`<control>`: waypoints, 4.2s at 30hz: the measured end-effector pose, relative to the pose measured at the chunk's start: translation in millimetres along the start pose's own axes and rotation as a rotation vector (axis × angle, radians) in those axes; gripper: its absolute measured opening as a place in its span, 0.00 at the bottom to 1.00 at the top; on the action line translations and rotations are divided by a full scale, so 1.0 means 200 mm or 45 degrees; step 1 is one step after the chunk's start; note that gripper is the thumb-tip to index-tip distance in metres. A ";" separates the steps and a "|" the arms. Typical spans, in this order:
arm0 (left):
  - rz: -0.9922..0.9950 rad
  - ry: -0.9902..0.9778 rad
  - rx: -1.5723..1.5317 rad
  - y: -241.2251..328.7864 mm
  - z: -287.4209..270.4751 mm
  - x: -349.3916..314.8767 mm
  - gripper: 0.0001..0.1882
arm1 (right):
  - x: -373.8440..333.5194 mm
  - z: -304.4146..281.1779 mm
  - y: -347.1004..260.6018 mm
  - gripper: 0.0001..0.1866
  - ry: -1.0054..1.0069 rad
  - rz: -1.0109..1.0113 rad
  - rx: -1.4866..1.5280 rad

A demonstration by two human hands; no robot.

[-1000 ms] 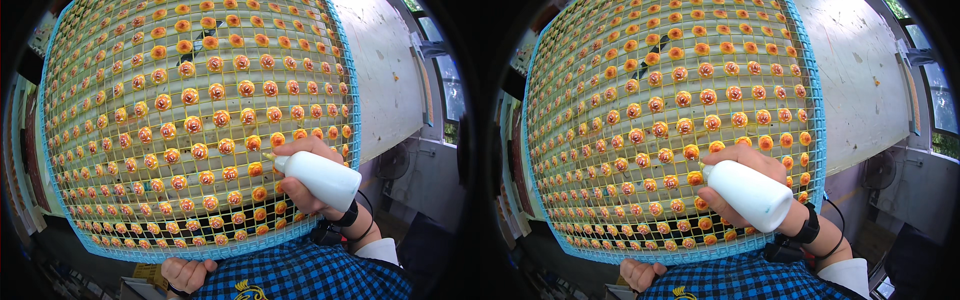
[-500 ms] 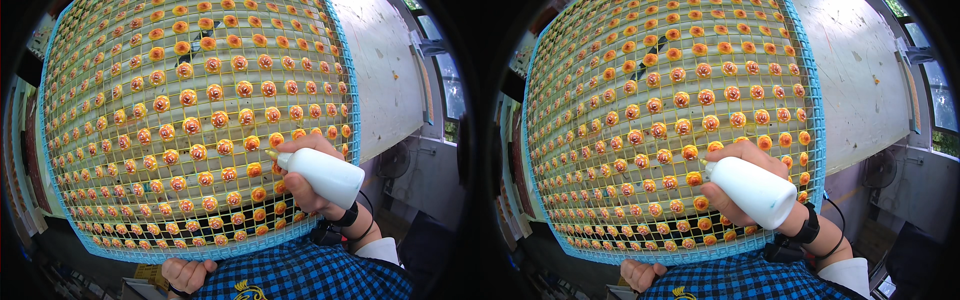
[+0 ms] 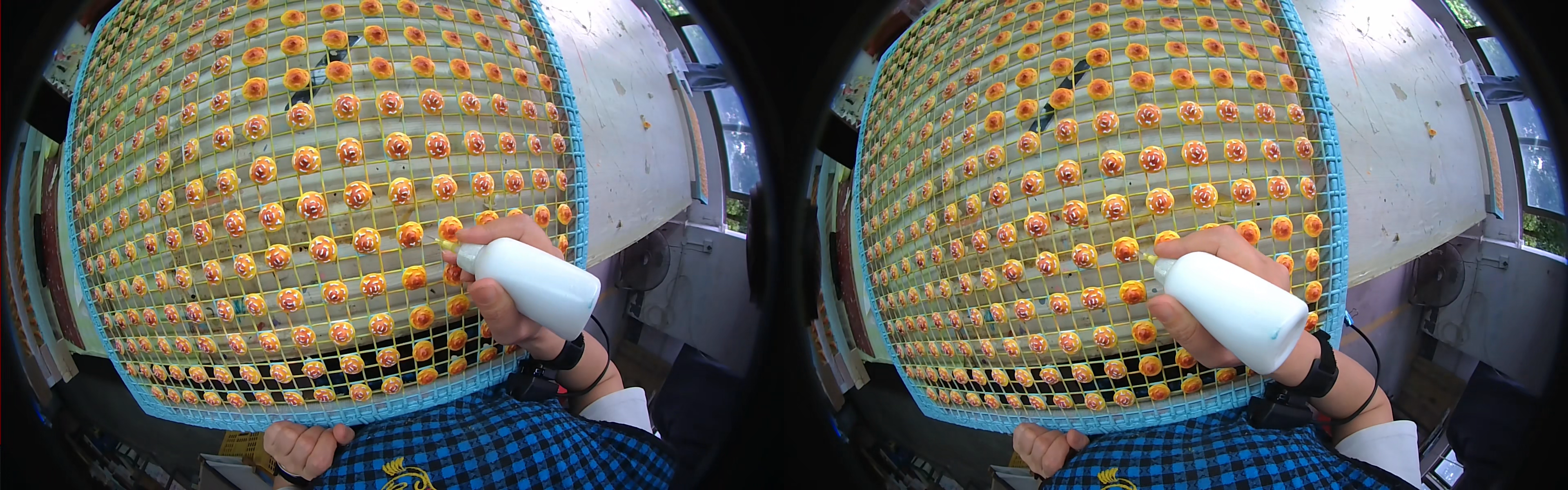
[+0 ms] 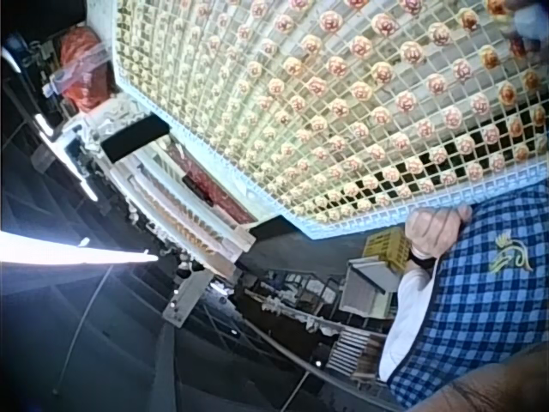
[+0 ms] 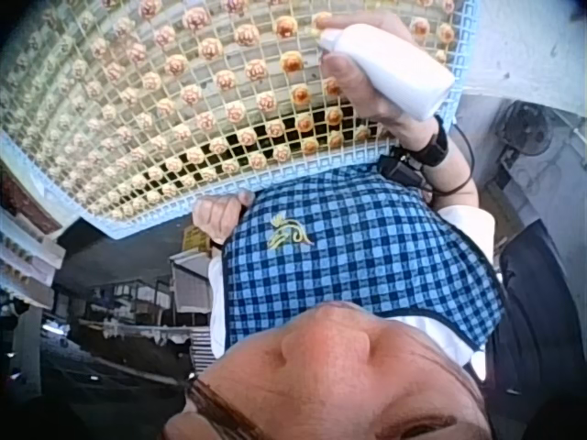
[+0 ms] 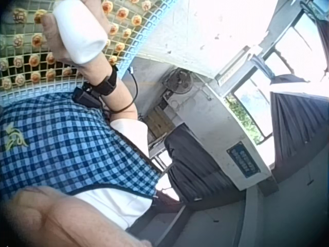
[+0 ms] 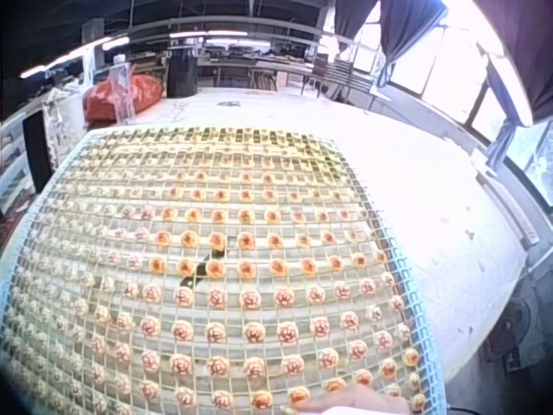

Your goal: The recorder uses a squeeze bottle to precisely apply drops of a white liquid onto small, colorful plastic components arranged on a grid rack.

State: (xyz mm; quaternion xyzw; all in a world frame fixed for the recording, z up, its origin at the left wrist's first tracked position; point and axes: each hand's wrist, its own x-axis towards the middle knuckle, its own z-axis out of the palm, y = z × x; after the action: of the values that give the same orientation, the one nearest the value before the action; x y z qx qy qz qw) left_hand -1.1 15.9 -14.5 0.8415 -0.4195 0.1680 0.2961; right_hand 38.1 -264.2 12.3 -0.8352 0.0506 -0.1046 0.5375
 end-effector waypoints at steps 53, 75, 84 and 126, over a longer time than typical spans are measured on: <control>-0.015 -0.047 -0.058 0.00 0.00 0.00 0.09 | 0.02 0.03 -0.01 0.18 0.026 0.063 -0.016; 0.016 -0.009 0.011 -0.01 0.00 0.00 0.07 | 0.02 0.02 -0.02 0.18 -0.036 0.053 0.033; 0.001 -0.022 0.003 0.00 -0.01 0.00 0.07 | 0.01 0.02 -0.01 0.17 -0.009 0.027 0.068; -0.009 -0.062 -0.005 0.00 -0.02 0.00 0.07 | 0.02 0.02 0.00 0.18 0.001 -0.015 -0.020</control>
State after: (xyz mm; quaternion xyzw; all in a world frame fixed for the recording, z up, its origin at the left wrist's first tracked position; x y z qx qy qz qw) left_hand -1.3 18.1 -12.3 0.8462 -0.4238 0.1456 0.2883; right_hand 42.7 -261.6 11.3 -0.8397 0.0468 -0.1077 0.5302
